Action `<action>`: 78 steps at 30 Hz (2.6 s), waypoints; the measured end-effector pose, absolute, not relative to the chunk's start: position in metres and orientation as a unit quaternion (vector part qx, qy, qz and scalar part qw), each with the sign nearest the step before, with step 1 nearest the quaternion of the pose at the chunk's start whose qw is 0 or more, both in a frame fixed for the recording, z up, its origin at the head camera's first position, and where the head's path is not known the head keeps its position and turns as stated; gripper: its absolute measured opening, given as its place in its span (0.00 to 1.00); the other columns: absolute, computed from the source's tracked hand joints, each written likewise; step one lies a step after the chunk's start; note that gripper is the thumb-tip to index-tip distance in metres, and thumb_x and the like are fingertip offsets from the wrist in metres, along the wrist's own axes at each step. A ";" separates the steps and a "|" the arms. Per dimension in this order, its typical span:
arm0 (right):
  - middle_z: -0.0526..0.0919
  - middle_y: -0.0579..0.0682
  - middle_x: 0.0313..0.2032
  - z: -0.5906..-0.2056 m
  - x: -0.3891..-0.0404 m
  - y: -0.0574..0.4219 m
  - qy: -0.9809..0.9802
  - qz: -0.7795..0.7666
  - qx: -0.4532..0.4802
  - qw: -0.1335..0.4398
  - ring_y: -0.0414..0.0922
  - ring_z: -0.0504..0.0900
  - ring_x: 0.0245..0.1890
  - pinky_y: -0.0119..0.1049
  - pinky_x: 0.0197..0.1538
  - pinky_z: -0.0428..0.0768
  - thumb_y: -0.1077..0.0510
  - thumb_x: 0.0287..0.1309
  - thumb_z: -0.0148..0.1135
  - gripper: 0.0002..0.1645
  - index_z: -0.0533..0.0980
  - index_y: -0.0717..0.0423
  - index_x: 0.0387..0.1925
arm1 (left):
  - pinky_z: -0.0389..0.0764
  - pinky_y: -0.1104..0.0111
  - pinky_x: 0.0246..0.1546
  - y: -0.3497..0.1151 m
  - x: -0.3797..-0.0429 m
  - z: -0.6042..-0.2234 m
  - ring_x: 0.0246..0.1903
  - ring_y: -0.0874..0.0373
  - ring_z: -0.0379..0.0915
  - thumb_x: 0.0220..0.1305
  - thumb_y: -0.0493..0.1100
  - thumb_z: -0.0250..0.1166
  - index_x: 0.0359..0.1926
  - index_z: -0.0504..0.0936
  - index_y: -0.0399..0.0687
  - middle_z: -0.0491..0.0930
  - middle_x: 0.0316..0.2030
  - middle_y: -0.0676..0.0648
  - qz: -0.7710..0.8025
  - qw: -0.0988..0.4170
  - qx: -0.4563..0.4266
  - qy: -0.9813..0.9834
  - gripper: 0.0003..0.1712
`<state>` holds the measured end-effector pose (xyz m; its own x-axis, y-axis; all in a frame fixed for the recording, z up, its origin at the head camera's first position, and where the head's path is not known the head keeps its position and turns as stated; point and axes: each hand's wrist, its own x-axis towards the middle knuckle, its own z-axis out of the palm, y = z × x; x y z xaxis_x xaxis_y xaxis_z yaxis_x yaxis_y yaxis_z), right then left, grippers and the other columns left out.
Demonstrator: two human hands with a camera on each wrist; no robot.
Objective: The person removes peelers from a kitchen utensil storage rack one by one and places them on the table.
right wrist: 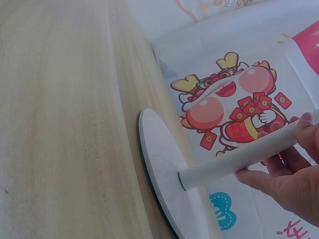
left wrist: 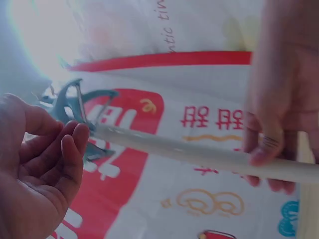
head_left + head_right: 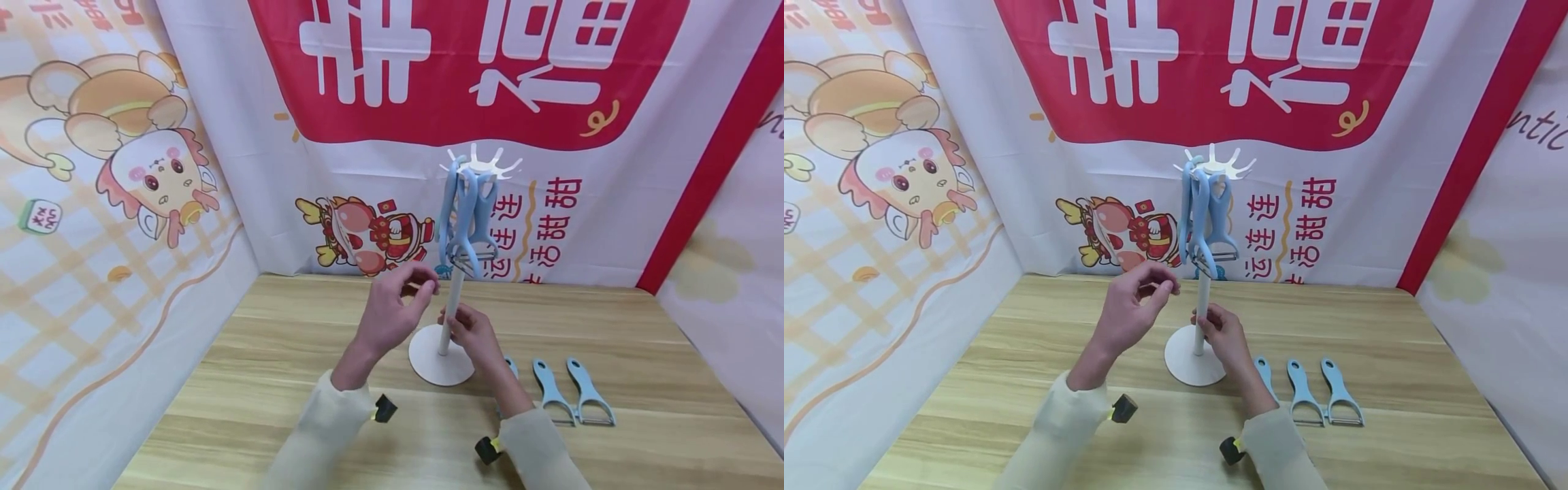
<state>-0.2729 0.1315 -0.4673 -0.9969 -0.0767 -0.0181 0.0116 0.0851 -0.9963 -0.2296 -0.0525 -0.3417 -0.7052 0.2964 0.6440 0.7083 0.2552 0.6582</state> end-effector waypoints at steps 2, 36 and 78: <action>0.80 0.64 0.56 -0.468 -0.273 0.132 0.735 -0.677 -0.022 0.033 0.56 0.79 0.60 0.54 0.63 0.76 0.61 0.74 0.50 0.16 0.74 0.59 0.58 | 0.85 0.71 0.43 -0.048 -0.228 -0.330 0.41 0.57 0.83 0.70 0.36 0.60 0.48 0.80 0.40 0.85 0.41 0.44 -0.519 0.218 -0.332 -0.757 0.09; 0.81 0.59 0.54 -0.468 -0.274 0.132 0.719 -0.693 -0.019 0.046 0.53 0.78 0.60 0.54 0.64 0.76 0.61 0.74 0.51 0.14 0.75 0.58 0.56 | 0.85 0.67 0.49 -0.014 -0.248 -0.269 0.45 0.53 0.86 0.68 0.44 0.65 0.57 0.78 0.39 0.86 0.48 0.41 -0.520 0.177 -0.285 -0.786 0.20; 0.81 0.61 0.52 -0.473 -0.276 0.133 0.721 -0.692 -0.022 0.036 0.53 0.78 0.60 0.54 0.63 0.75 0.64 0.73 0.52 0.15 0.75 0.63 0.56 | 0.86 0.66 0.43 -0.050 -0.241 -0.252 0.36 0.53 0.84 0.62 0.42 0.70 0.57 0.80 0.40 0.85 0.42 0.41 -0.575 0.160 -0.277 -0.753 0.23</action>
<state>-0.2756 0.1331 -0.4731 -0.9964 -0.0819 -0.0217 0.0183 0.0425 -0.9989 -0.2408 -0.0496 -0.2521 -0.7953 0.2336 0.5595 0.6013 0.1853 0.7773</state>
